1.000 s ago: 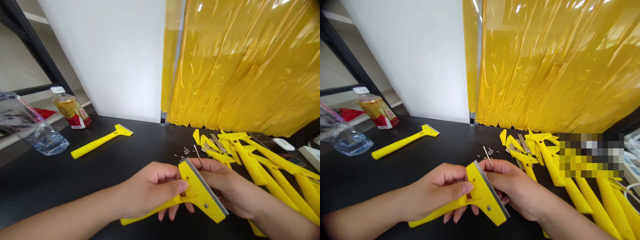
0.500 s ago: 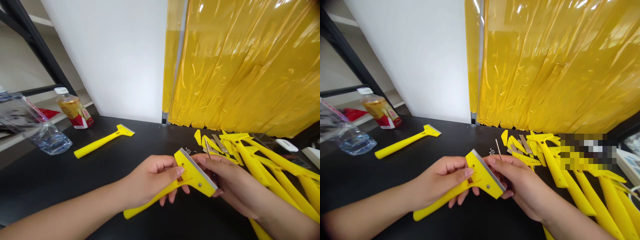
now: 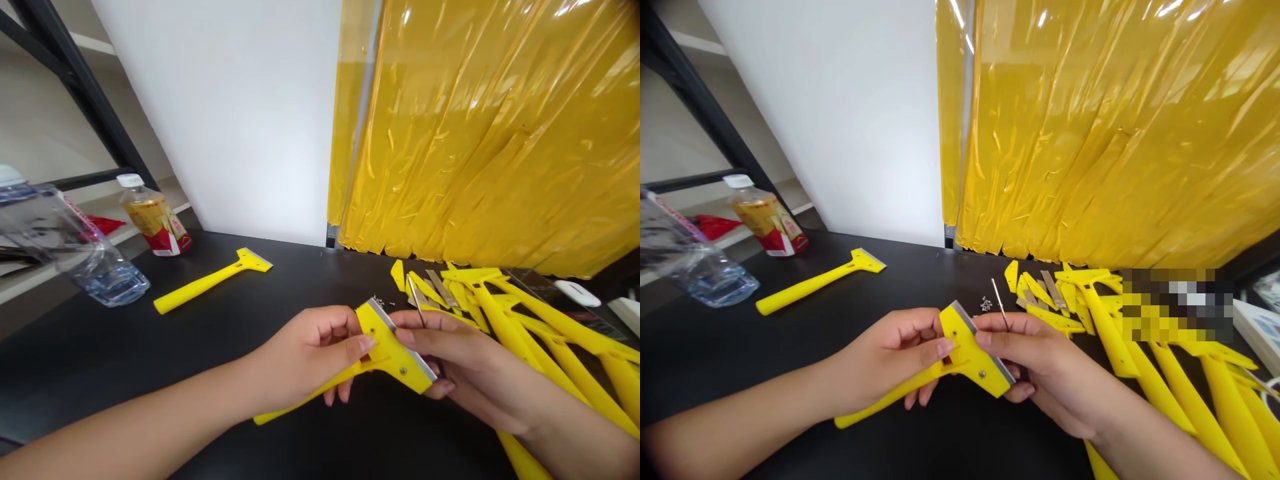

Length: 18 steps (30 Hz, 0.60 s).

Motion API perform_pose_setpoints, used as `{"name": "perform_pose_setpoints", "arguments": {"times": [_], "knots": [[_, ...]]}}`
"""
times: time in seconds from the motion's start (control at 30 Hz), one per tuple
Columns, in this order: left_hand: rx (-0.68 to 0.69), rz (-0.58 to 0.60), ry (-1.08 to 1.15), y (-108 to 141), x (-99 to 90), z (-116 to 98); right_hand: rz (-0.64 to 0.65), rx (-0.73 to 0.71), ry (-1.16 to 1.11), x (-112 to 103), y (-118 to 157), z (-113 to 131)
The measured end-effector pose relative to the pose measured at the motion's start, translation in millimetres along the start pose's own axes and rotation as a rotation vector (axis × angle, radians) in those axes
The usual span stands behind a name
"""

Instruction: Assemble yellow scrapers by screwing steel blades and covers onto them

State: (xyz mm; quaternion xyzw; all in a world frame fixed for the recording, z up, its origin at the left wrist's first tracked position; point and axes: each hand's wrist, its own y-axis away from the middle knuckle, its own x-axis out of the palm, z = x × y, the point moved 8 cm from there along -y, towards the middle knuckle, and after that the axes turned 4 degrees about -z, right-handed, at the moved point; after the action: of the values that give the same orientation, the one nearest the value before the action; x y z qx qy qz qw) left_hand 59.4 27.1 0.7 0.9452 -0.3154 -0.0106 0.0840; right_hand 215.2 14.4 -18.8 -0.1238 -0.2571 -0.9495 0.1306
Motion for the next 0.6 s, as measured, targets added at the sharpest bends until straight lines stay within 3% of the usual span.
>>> {"name": "perform_pose_setpoints", "arguments": {"times": [0.2, 0.43, 0.53, 0.6], "knots": [[0.038, -0.008, -0.032, 0, -0.9, -2, 0.054, -0.014, 0.137, -1, 2, 4], [0.043, -0.035, 0.082, -2, -1.7, -2, 0.006, -0.088, 0.293, -8, 2, 14], [0.041, -0.111, 0.154, -5, -11.2, -4, -0.046, -0.255, 0.465, -15, 5, 35], [0.037, -0.172, 0.184, -6, -20.1, -5, -0.206, -0.414, 0.657, -29, 8, 55]]}}
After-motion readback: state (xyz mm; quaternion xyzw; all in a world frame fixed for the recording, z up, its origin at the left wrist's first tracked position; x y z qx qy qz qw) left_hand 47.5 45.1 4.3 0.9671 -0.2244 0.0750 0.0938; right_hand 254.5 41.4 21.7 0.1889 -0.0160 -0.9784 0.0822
